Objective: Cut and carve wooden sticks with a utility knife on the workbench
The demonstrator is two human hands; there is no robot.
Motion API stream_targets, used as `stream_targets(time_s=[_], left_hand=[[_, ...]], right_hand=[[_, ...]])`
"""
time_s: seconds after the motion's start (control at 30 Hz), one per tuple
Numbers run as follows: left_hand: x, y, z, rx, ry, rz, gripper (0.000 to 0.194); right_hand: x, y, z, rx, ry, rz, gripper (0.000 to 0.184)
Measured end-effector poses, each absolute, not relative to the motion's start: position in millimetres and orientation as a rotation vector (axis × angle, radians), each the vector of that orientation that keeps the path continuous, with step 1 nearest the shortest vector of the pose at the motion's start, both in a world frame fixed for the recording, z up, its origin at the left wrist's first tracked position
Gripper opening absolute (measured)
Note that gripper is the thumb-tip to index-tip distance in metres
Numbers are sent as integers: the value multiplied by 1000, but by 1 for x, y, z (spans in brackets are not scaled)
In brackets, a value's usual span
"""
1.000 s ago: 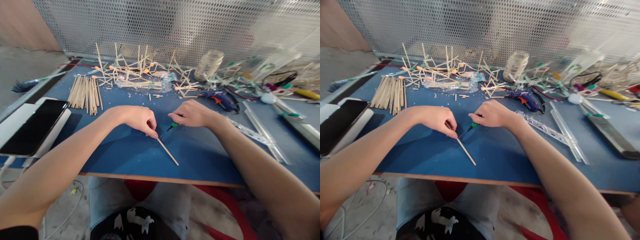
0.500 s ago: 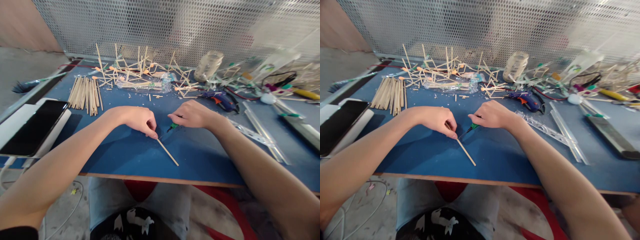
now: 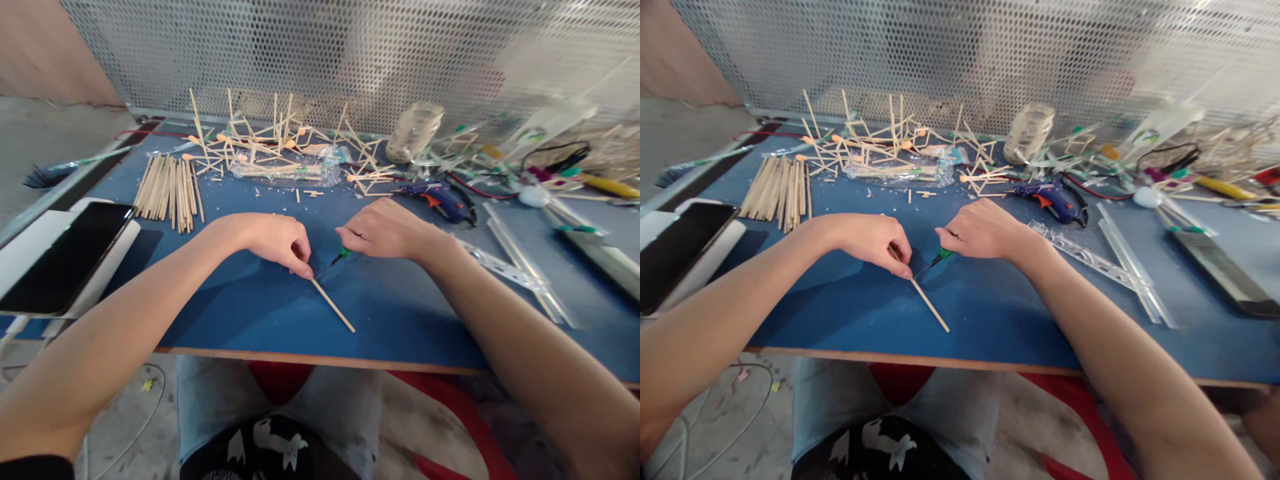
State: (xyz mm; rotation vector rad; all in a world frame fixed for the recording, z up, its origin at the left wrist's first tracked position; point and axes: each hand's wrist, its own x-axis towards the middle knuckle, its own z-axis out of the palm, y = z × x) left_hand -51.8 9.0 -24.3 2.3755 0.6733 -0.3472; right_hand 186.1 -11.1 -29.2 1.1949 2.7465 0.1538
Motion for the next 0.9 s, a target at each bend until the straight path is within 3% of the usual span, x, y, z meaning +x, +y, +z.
stream_targets(time_s=[0.9], left_hand=[[-52, 8, -23, 2384, 667, -344, 40]], right_hand=[[185, -11, -26, 1184, 2773, 163, 61]])
